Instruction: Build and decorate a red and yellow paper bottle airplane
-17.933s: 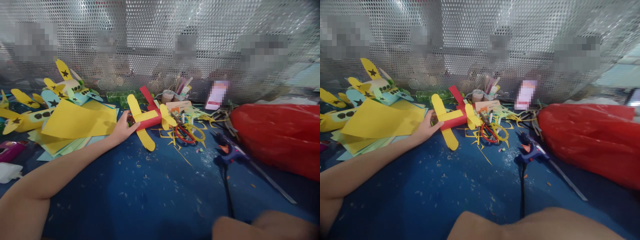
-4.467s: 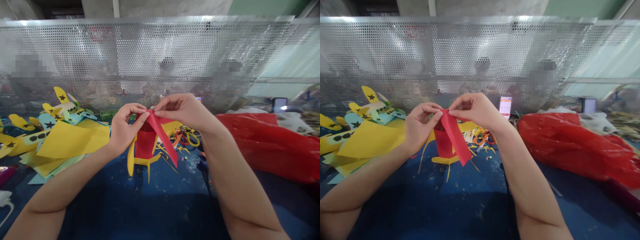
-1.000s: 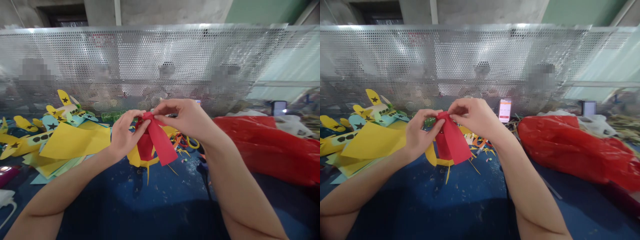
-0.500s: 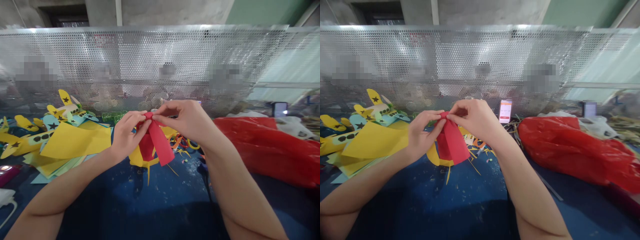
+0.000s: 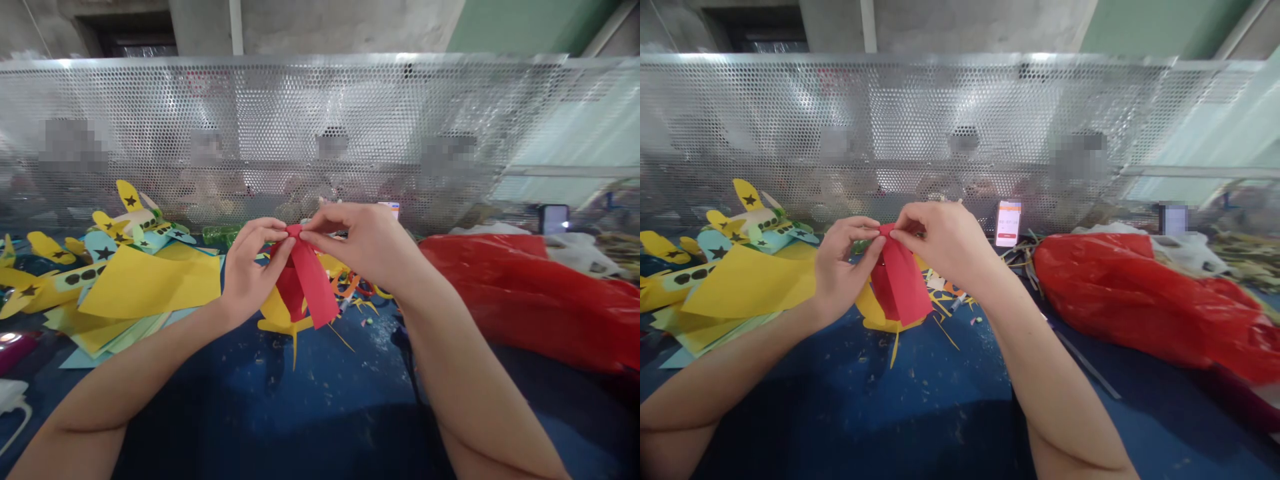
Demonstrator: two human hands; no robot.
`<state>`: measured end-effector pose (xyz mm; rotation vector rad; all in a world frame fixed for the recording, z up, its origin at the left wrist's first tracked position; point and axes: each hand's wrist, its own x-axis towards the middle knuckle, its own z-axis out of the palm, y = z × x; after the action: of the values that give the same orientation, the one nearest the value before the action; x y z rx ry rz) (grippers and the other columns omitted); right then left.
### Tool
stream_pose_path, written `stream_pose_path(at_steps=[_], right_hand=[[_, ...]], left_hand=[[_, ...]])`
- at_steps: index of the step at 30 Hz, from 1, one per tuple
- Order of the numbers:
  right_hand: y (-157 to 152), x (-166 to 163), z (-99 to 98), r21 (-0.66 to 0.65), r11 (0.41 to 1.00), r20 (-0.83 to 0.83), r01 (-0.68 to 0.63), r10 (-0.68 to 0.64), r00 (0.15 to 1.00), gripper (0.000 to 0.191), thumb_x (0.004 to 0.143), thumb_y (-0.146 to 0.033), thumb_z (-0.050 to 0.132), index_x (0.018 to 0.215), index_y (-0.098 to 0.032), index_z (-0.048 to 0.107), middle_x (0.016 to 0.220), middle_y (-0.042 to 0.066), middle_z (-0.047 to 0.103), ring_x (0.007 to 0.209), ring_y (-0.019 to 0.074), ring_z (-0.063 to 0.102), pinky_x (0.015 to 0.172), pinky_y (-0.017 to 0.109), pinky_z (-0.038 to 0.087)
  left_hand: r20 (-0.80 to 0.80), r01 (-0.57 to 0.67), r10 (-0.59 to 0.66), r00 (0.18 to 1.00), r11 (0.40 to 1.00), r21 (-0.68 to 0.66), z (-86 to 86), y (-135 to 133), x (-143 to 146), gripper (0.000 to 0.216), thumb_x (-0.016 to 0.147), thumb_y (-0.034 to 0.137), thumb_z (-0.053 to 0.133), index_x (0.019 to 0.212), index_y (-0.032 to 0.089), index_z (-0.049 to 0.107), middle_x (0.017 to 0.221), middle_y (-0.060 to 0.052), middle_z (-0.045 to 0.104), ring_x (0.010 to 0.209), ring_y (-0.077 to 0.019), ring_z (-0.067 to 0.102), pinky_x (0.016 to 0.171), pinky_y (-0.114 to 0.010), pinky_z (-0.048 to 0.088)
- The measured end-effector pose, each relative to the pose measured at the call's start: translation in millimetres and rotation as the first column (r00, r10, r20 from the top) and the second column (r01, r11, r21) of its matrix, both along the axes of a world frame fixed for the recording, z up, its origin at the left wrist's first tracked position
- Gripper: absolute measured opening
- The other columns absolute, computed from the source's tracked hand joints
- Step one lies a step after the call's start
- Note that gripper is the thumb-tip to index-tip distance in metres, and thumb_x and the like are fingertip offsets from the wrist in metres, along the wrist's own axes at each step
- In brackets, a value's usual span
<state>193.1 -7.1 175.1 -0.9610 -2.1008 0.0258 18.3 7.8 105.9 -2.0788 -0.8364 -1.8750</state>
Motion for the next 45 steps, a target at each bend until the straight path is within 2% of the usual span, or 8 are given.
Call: stream_pose_path(at_steps=[13, 16, 19, 28, 36, 40, 42, 45], right_hand=[[1.8, 1.9, 0.1, -0.025, 0.999, -0.034, -0.032, 0.031, 0.999, 0.011, 0.083, -0.026, 0.065, 0.079, -0.021, 0.074, 0.074, 0.001, 0.073, 0.073, 0.0187, 0.067, 0.072, 0.033, 0.049], [1.4, 2.7, 0.6, -0.038, 0.998, -0.032, -0.041, 0.040, 0.999, 0.011, 0.083, -0.026, 0.065, 0.081, -0.021, 0.075, 0.075, 0.001, 0.073, 0.072, 0.0181, 0.067, 0.069, 0.032, 0.049], [0.0, 2.5, 1.2, -0.060, 0.995, -0.035, -0.075, 0.073, 0.997, 0.010, 0.083, -0.025, 0.065, 0.082, -0.021, 0.074, 0.077, 0.001, 0.074, 0.072, 0.0178, 0.067, 0.068, 0.031, 0.050], [-4.2, -1.1, -0.1, -0.021, 0.999, -0.012, -0.044, 0.044, 0.999, 0.009, 0.083, -0.023, 0.064, 0.081, -0.021, 0.072, 0.080, 0.002, 0.074, 0.077, 0.0192, 0.069, 0.071, 0.032, 0.051], [3.0, 1.5, -2.1, -0.032, 0.990, 0.029, -0.138, 0.139, 0.990, 0.019, 0.089, -0.035, 0.059, 0.095, -0.021, 0.070, 0.095, 0.005, 0.072, 0.089, 0.0210, 0.067, 0.082, 0.036, 0.051], [2.2, -2.2, -7.2, -0.017, 0.981, 0.165, -0.193, 0.193, 0.967, 0.049, 0.080, -0.042, 0.070, 0.125, -0.025, 0.059, 0.125, 0.008, 0.063, 0.112, 0.0271, 0.060, 0.091, 0.041, 0.050], [0.6, -7.2, -10.7, -0.017, 0.977, 0.206, -0.214, 0.213, 0.955, 0.058, 0.078, -0.034, 0.071, 0.133, -0.028, 0.052, 0.132, 0.008, 0.058, 0.117, 0.0275, 0.057, 0.095, 0.042, 0.049], [-1.1, -13.8, -13.7, 0.004, 0.976, 0.211, -0.218, 0.212, 0.954, 0.050, 0.084, -0.017, 0.060, 0.131, -0.030, 0.054, 0.131, 0.006, 0.059, 0.118, 0.0237, 0.057, 0.100, 0.040, 0.047]], left_hand=[[0.019, -0.062, 0.061, 0.998, 0.998, 0.026, 1.0, -0.9, 2.1, 0.007, 0.086, 0.020, 0.067, 0.082, 0.023, 0.062, 0.084, 0.001, 0.070, 0.082, -0.0147, 0.065, 0.076, -0.032, 0.055], [0.011, 0.009, -0.008, 1.000, 0.998, -0.063, 5.8, -1.1, -1.6, 0.007, 0.085, 0.018, 0.066, 0.089, 0.022, 0.063, 0.085, 0.000, 0.067, 0.081, -0.0140, 0.064, 0.074, -0.030, 0.056], [0.013, 0.124, -0.124, 0.992, 0.976, -0.179, 13.0, 0.9, -6.2, 0.022, 0.083, 0.019, 0.067, 0.104, 0.022, 0.063, 0.091, -0.002, 0.065, 0.081, -0.0130, 0.064, 0.075, -0.028, 0.057], [-0.009, 0.306, -0.318, 0.948, 0.919, -0.247, 14.8, 8.3, -8.1, 0.003, 0.089, 0.024, 0.061, 0.089, 0.022, 0.058, 0.098, -0.004, 0.069, 0.099, -0.0167, 0.066, 0.089, -0.033, 0.055], [-0.057, 0.249, -0.270, 0.961, 0.937, -0.246, 17.1, 13.5, -16.4, 0.002, 0.090, 0.025, 0.058, 0.090, 0.023, 0.059, 0.094, -0.004, 0.067, 0.095, -0.0171, 0.066, 0.086, -0.032, 0.055], [-0.118, 0.186, -0.226, 0.967, 0.942, -0.280, 23.5, 16.8, -30.8, 0.012, 0.090, 0.022, 0.054, 0.101, 0.024, 0.059, 0.100, -0.004, 0.067, 0.094, -0.0171, 0.065, 0.086, -0.032, 0.055], [-0.176, 0.141, -0.196, 0.965, 0.949, -0.281, 25.6, 17.9, -38.6, 0.016, 0.091, 0.022, 0.051, 0.104, 0.024, 0.061, 0.104, -0.005, 0.067, 0.097, -0.0183, 0.064, 0.089, -0.034, 0.053], [-0.266, 0.129, -0.204, 0.942, 0.953, -0.275, 26.0, 19.0, -48.0, 0.020, 0.089, 0.026, 0.051, 0.107, 0.025, 0.061, 0.107, -0.005, 0.067, 0.102, -0.0205, 0.062, 0.093, -0.038, 0.051]])
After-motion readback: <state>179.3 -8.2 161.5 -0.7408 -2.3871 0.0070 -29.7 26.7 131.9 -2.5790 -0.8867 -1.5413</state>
